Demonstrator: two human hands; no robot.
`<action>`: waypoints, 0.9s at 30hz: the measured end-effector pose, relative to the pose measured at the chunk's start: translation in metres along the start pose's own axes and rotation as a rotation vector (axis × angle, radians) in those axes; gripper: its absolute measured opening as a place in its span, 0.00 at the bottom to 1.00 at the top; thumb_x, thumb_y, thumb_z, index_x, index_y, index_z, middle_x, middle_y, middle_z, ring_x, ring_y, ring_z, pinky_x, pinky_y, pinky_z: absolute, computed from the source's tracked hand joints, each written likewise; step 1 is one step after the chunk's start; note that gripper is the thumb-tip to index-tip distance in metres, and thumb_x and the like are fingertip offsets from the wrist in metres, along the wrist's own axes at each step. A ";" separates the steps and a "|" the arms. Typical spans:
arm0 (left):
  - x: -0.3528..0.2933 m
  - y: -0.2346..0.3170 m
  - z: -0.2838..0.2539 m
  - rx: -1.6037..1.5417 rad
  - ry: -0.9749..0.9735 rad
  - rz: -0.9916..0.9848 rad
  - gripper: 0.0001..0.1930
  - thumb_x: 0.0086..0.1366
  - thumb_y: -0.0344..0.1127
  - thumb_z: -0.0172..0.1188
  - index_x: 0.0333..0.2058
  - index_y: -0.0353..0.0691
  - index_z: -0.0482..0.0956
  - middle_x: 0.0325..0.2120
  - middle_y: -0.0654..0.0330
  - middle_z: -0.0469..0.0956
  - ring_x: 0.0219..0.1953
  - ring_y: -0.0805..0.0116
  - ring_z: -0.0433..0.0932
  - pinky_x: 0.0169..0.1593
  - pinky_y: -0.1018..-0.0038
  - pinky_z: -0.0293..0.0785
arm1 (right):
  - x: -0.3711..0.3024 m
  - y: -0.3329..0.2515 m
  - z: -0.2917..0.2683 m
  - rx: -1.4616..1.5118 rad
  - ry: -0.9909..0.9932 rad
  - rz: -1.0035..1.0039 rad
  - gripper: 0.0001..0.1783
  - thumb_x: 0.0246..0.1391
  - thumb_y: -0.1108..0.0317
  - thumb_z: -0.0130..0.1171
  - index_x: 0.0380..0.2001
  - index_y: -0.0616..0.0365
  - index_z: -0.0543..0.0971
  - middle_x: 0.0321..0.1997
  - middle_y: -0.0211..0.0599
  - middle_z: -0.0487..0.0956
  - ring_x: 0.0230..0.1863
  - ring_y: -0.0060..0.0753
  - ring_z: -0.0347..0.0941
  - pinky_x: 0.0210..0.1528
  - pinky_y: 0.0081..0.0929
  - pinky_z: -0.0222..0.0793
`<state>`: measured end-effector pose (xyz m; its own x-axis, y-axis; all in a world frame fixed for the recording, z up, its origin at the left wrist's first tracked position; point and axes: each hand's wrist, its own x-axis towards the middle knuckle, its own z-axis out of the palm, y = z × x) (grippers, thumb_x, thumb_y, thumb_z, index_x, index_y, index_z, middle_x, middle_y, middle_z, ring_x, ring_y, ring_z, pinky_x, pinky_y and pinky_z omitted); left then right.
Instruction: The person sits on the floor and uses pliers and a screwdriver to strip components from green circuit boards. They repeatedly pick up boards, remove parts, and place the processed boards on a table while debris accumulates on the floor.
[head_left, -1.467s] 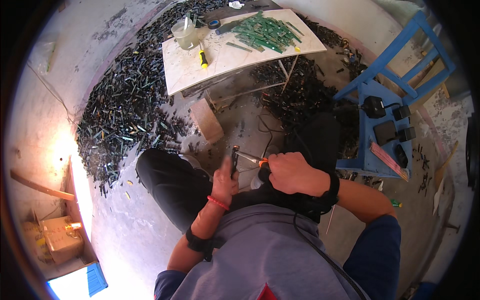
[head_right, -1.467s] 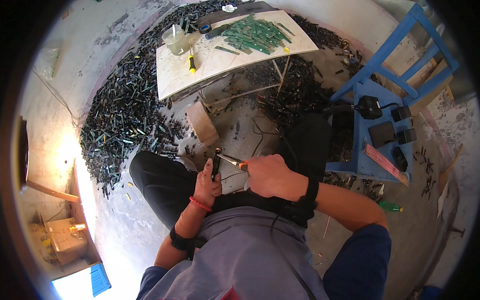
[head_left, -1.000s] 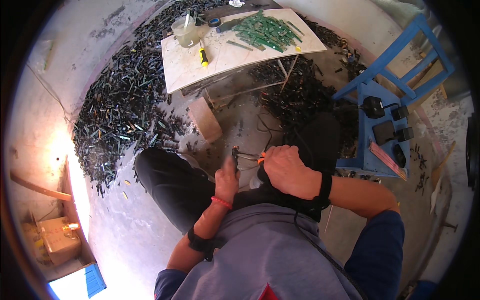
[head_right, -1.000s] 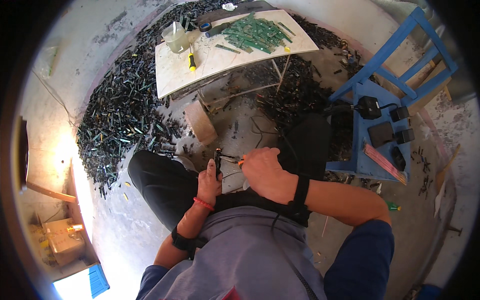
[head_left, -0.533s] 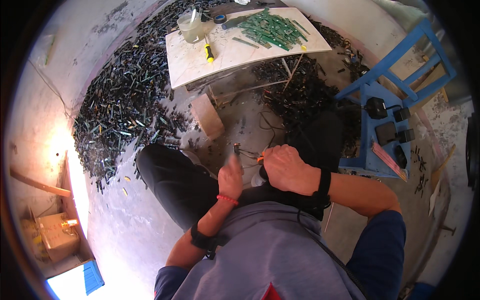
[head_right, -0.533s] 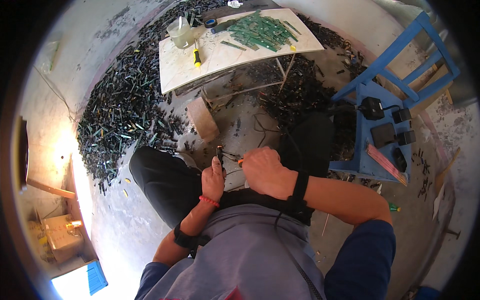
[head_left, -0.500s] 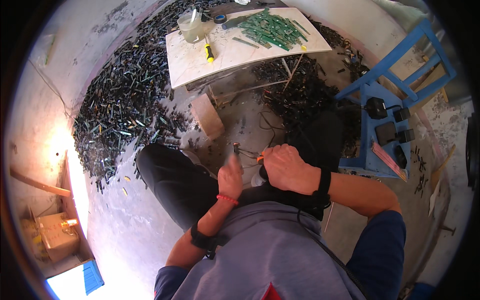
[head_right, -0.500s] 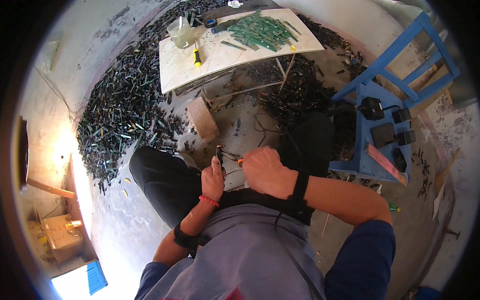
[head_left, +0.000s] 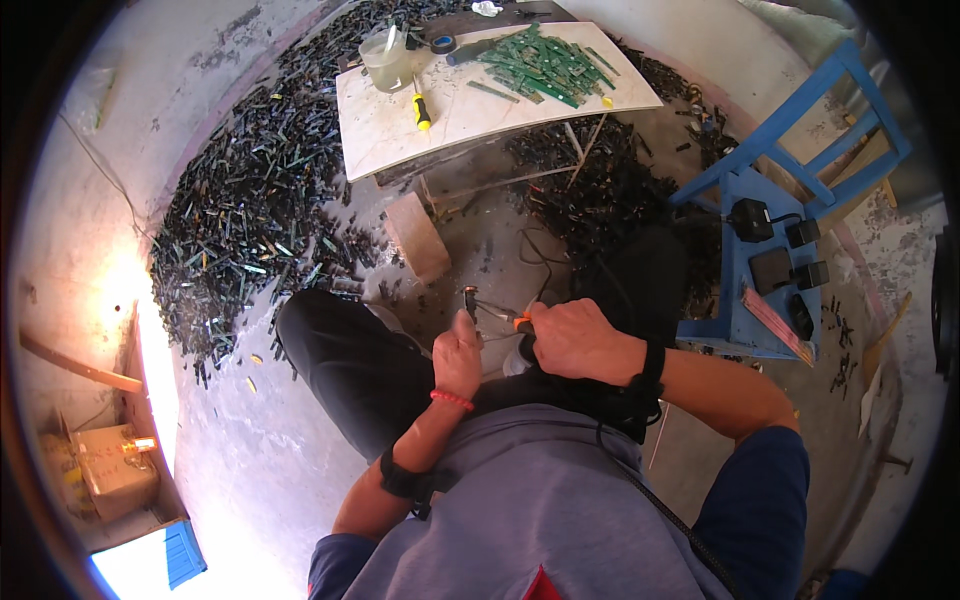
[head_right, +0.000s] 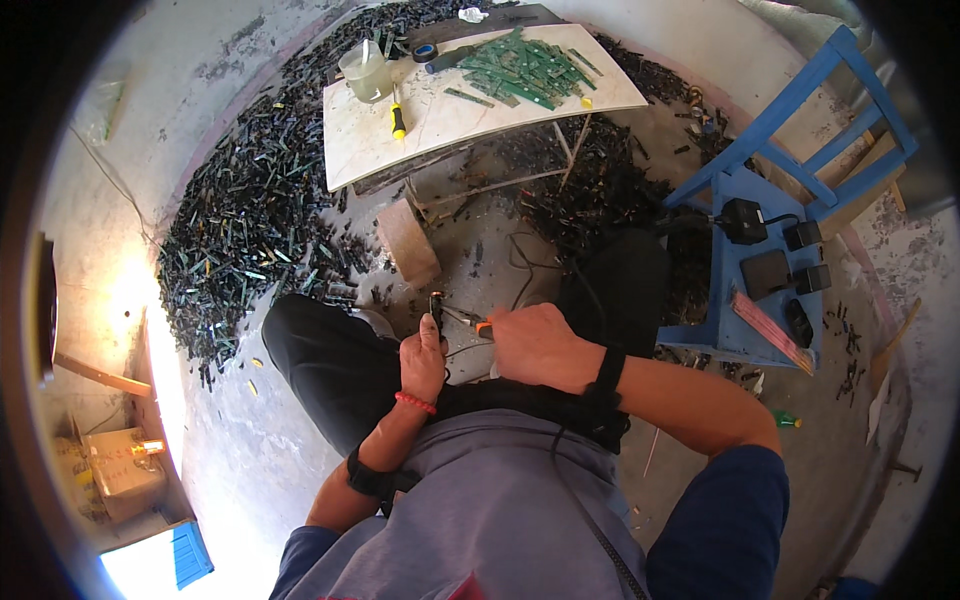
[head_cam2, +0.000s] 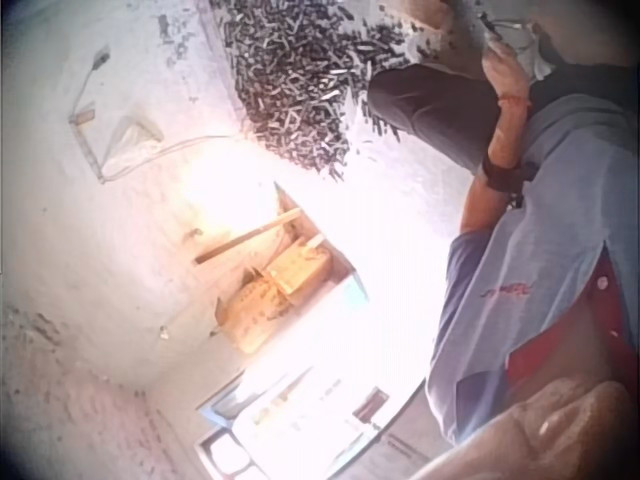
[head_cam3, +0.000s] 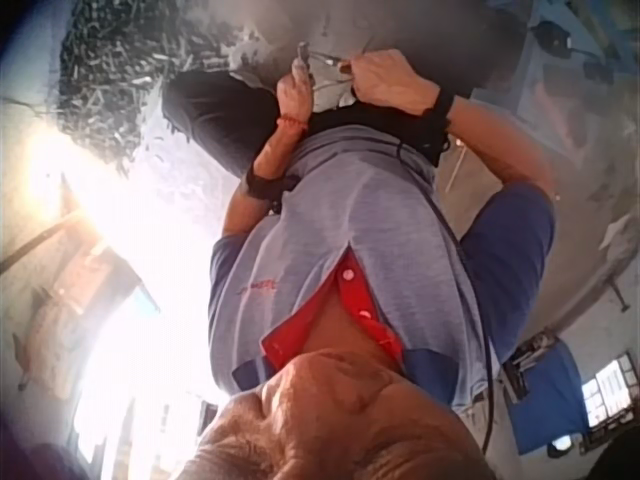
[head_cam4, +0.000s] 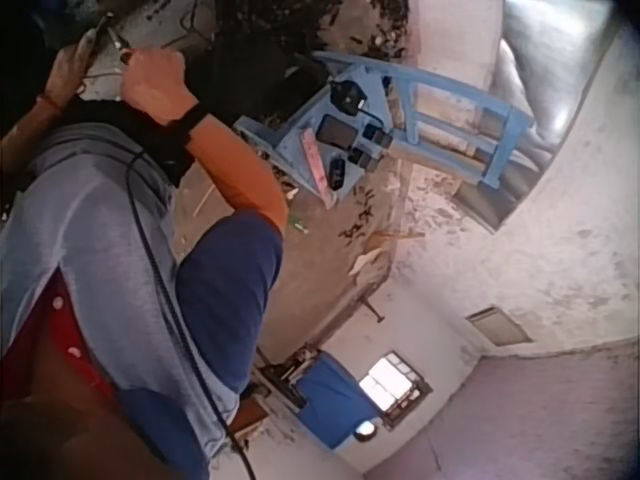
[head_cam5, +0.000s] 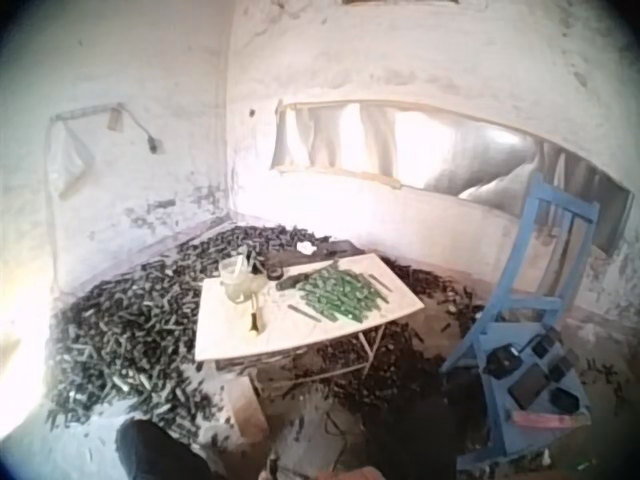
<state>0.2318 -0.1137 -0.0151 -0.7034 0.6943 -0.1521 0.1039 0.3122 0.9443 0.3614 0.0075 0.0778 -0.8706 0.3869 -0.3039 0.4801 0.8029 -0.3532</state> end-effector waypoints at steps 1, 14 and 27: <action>0.002 -0.001 0.000 -0.118 -0.039 -0.140 0.29 0.67 0.54 0.42 0.16 0.36 0.66 0.08 0.64 0.63 0.10 0.72 0.61 0.16 0.74 0.56 | 0.000 0.004 0.004 0.039 -0.007 0.003 0.11 0.45 0.67 0.49 0.27 0.67 0.71 0.20 0.51 0.75 0.24 0.50 0.74 0.27 0.38 0.68; 0.007 0.027 -0.027 -0.898 -0.479 -0.713 0.26 0.65 0.60 0.41 0.17 0.48 0.60 0.07 0.72 0.49 0.07 0.79 0.45 0.13 0.79 0.43 | -0.008 0.016 0.012 1.393 -0.439 0.187 0.10 0.45 0.65 0.46 0.26 0.61 0.72 0.23 0.35 0.75 0.21 0.25 0.70 0.24 0.19 0.62; 0.018 0.040 -0.033 -1.091 -0.557 -0.779 0.25 0.67 0.57 0.37 0.16 0.48 0.61 0.06 0.74 0.51 0.07 0.80 0.46 0.14 0.79 0.47 | 0.021 0.046 -0.018 0.531 0.184 0.144 0.21 0.45 0.64 0.56 0.44 0.61 0.70 0.30 0.40 0.76 0.33 0.36 0.74 0.35 0.29 0.67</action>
<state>0.2003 -0.1097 0.0292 0.0549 0.8187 -0.5716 -0.9248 0.2574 0.2800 0.3631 0.0613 0.0713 -0.7740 0.5858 -0.2402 0.5420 0.4169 -0.7297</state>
